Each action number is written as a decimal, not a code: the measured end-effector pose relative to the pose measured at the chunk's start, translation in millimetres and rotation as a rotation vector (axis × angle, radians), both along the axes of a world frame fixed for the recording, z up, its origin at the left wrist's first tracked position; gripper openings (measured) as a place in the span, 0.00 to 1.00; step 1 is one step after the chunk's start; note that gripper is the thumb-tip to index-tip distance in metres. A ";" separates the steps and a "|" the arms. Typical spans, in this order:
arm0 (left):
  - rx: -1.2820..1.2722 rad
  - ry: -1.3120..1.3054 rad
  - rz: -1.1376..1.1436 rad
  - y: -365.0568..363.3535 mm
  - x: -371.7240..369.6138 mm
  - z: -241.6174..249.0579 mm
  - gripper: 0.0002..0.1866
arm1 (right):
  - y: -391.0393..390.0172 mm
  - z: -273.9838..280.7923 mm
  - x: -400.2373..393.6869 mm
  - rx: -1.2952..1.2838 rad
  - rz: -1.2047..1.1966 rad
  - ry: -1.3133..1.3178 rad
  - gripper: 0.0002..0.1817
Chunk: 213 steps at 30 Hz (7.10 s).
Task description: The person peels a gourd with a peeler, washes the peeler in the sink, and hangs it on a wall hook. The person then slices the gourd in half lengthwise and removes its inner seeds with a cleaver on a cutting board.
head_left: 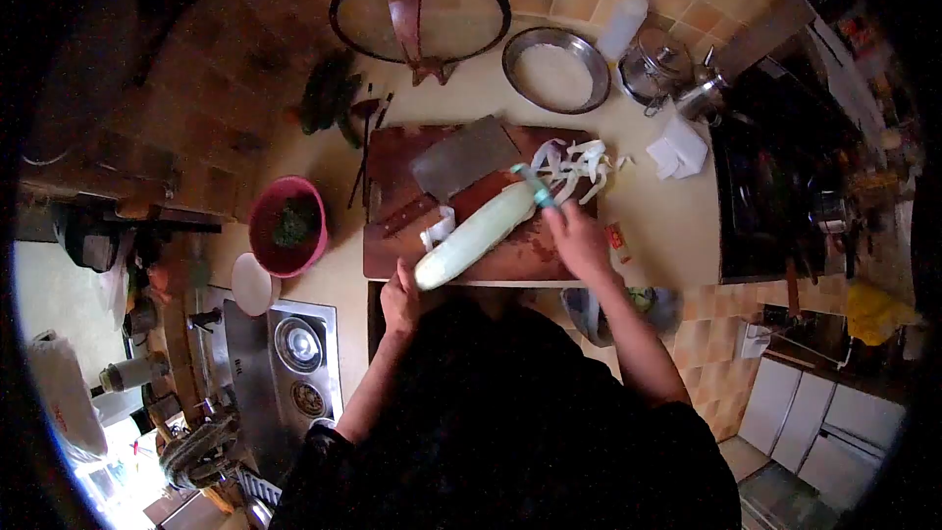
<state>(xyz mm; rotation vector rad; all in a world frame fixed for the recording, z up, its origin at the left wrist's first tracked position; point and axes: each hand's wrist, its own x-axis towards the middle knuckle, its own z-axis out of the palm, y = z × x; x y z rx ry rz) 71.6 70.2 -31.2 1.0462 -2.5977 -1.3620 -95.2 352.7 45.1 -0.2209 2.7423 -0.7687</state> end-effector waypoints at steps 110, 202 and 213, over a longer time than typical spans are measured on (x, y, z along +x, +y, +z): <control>0.144 -0.137 -0.173 11.5 -15.2 54.2 0.38 | -12.6 -7.9 -6.5 0.005 -0.002 0.176 0.25; 1.074 -0.275 0.052 -1.1 -12.4 43.9 0.39 | -50.2 -37.6 36.2 0.051 0.238 0.265 0.21; 1.090 -0.250 0.152 0.2 -15.6 42.4 0.39 | -49.5 -17.9 26.1 -0.045 0.138 0.270 0.24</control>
